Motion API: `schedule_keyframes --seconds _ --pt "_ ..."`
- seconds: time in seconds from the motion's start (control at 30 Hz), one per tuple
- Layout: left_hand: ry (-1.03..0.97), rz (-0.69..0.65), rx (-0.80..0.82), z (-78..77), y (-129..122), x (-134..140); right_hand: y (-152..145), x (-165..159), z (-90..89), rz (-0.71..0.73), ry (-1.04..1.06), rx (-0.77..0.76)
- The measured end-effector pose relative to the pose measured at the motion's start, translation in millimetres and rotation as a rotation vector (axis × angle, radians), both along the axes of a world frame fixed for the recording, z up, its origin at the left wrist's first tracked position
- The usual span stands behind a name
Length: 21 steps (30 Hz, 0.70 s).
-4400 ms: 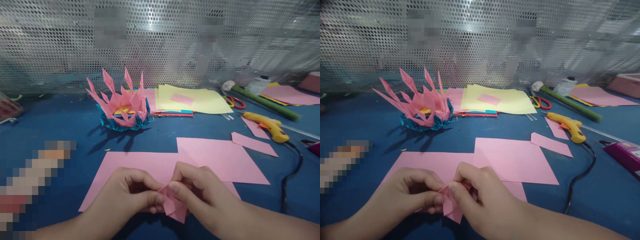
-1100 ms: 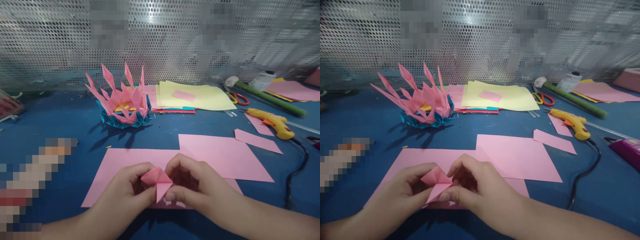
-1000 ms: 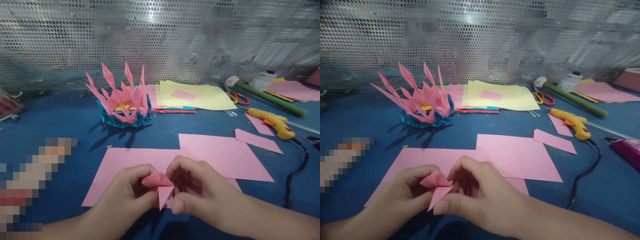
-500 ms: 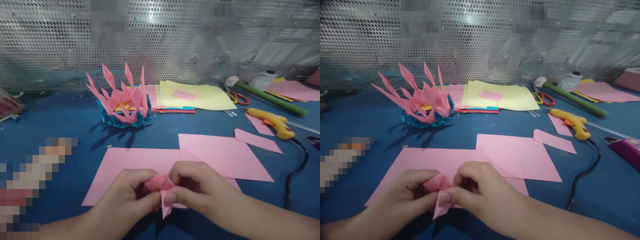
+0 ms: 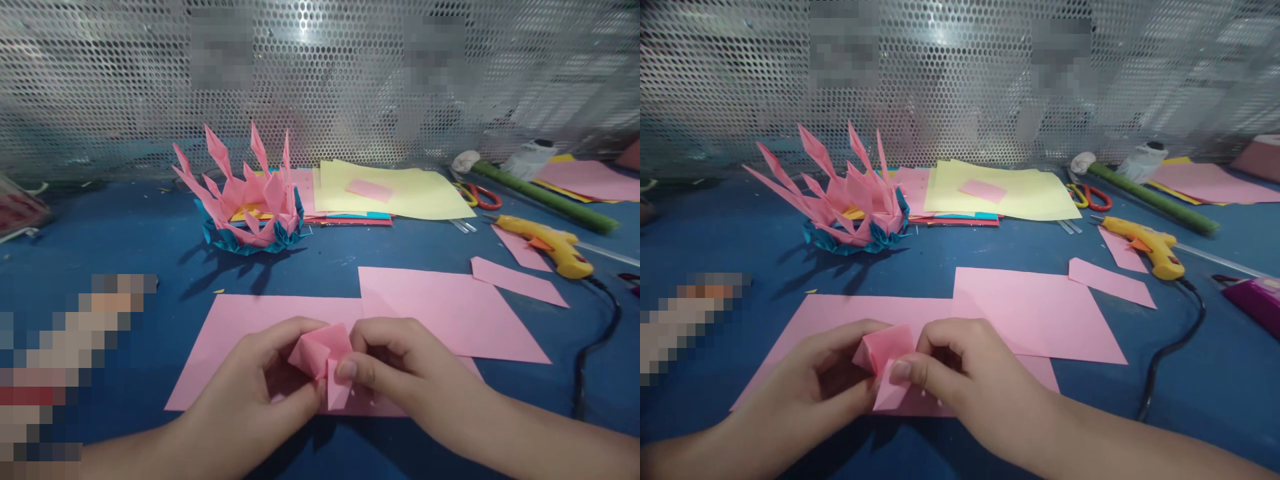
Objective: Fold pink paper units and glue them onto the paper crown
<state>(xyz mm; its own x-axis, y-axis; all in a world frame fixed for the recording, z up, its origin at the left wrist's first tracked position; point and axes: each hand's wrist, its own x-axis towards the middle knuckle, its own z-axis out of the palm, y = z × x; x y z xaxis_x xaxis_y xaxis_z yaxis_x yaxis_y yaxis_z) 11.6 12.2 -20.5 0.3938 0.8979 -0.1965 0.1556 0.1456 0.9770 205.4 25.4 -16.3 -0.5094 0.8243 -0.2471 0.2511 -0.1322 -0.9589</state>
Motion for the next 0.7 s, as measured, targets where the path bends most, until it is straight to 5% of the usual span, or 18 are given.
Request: schedule_keyframes --seconds 0.33,0.57,0.7 --pt "-0.095 0.049 -0.109 -3.7 -8.0 -2.6 -3.6 0.5 0.8 0.07 -0.076 0.143" --pt "-0.153 -0.038 -0.139 -0.2 -7.5 -1.1 -3.4 -0.8 4.0 0.188 0.262 -0.059" --pt "-0.15 -0.041 -0.155 1.5 -9.1 -1.7 -3.3 -0.5 2.3 0.161 0.243 -0.064"
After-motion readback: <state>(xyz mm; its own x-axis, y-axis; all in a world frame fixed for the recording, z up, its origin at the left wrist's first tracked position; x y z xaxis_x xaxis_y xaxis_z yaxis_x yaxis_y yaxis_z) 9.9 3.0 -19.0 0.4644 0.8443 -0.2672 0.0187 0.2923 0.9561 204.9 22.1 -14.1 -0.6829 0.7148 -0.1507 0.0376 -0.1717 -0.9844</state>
